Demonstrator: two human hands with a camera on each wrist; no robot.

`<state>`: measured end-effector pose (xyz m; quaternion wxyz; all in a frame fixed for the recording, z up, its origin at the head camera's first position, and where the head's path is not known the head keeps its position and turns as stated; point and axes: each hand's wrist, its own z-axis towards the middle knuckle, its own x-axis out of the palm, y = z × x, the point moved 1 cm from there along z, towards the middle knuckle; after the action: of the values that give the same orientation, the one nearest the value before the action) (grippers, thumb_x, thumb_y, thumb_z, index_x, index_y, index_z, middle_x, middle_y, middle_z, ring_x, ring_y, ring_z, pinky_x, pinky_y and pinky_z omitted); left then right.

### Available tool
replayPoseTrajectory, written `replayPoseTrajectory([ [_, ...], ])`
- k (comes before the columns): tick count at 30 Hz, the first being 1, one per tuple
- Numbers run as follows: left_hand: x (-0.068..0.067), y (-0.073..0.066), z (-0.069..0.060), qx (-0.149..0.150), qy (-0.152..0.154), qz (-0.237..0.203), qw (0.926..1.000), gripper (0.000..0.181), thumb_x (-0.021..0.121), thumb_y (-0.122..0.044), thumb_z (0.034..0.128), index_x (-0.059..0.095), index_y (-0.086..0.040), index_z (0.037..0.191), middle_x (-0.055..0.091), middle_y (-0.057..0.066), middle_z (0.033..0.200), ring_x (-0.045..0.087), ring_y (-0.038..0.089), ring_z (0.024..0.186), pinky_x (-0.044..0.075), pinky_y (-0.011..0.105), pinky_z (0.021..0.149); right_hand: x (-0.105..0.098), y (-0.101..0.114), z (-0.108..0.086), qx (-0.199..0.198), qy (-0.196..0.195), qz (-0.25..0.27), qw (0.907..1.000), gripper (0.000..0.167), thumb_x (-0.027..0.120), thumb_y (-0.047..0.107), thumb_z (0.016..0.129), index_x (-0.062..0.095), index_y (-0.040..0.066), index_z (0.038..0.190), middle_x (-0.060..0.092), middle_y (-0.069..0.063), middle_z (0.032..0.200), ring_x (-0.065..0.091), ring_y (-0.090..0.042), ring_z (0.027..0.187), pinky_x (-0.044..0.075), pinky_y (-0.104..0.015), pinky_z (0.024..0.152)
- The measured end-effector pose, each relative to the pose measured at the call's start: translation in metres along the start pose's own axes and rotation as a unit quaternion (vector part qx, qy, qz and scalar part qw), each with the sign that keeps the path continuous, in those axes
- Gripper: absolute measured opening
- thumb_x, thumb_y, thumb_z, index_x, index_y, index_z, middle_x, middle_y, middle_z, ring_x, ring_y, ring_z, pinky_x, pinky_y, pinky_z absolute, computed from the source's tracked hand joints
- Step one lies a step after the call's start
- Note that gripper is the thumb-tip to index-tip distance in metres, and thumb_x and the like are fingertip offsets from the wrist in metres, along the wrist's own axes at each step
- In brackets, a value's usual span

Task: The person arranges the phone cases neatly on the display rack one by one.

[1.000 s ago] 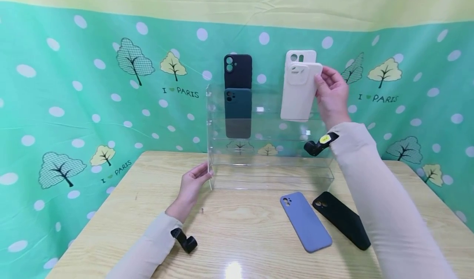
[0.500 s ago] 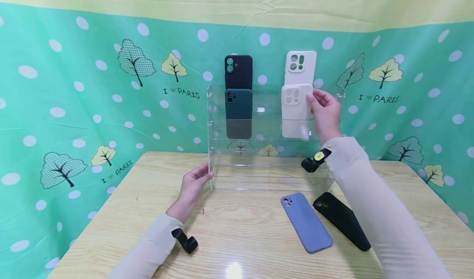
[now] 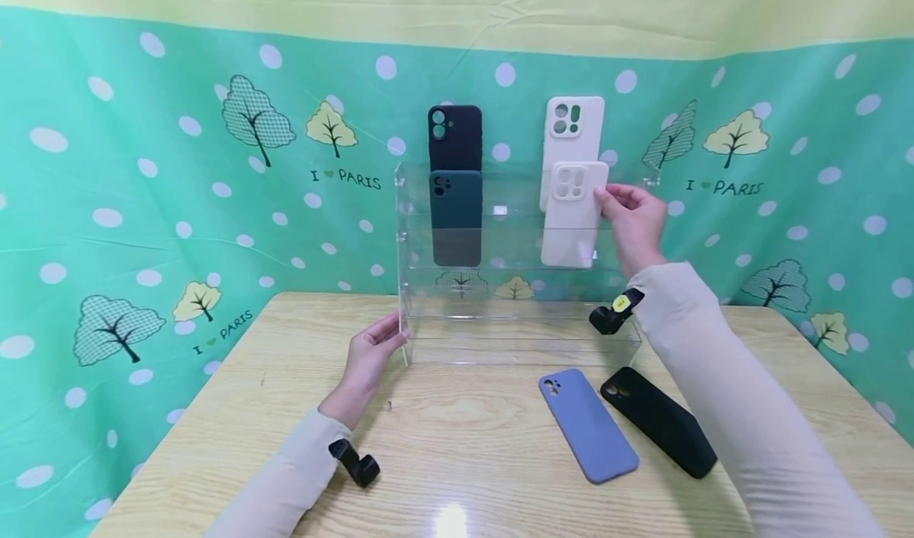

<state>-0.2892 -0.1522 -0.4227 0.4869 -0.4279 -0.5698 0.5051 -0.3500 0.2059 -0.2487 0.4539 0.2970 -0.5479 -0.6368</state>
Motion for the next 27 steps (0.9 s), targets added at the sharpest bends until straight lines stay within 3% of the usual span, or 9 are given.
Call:
replayPoseTrajectory([
  [5,-0.001,0.001,0.000,0.006,-0.001,-0.001,1.0000,0.044,0.065,0.003,0.0844,0.054,0.004,0.127,0.055,0.020,0.129,0.060,0.011,0.105,0.050,0.017,0.087,0.000,-0.001,-0.001,-0.002,0.000,-0.013,0.9999,0.027,0.075,0.023,0.080,0.066,0.008,0.101,0.064,0.002,0.089,0.061,-0.010,0.086,0.051,-0.031,0.091],
  [13,-0.002,0.001,0.001,0.007,0.001,0.001,1.0000,0.044,0.065,0.002,0.0844,0.054,0.004,0.127,0.055,0.021,0.129,0.060,0.012,0.107,0.050,0.017,0.087,-0.002,-0.002,-0.002,-0.015,0.000,-0.001,0.9999,0.023,0.076,0.020,0.080,0.066,0.008,0.099,0.064,0.004,0.087,0.060,-0.009,0.085,0.052,-0.022,0.083],
  [21,-0.001,0.002,0.001,-0.003,0.001,0.008,1.0000,0.044,0.065,0.002,0.0847,0.054,0.001,0.127,0.055,0.018,0.129,0.059,0.014,0.110,0.048,0.018,0.090,-0.016,-0.002,-0.004,-0.004,0.016,0.013,0.9998,0.043,0.076,0.024,0.079,0.061,0.002,0.113,0.064,0.005,0.092,0.060,-0.010,0.091,0.048,-0.029,0.095],
  [25,-0.002,0.001,0.001,0.000,0.002,0.004,1.0000,0.043,0.064,0.002,0.0850,0.054,0.002,0.127,0.055,0.019,0.129,0.060,0.011,0.106,0.049,0.018,0.090,-0.026,0.001,-0.009,-0.013,0.028,0.021,0.9993,0.039,0.077,0.023,0.078,0.063,0.003,0.109,0.065,0.005,0.089,0.061,-0.010,0.089,0.051,-0.020,0.087],
  [27,-0.001,0.001,0.001,0.001,0.003,-0.002,1.0000,0.043,0.064,0.002,0.0849,0.054,0.003,0.127,0.055,0.019,0.129,0.061,0.008,0.103,0.049,0.017,0.089,-0.035,0.001,-0.014,-0.022,0.048,-0.003,0.9986,0.039,0.076,0.026,0.079,0.063,0.006,0.109,0.065,0.005,0.091,0.061,-0.008,0.087,0.051,-0.014,0.080],
])
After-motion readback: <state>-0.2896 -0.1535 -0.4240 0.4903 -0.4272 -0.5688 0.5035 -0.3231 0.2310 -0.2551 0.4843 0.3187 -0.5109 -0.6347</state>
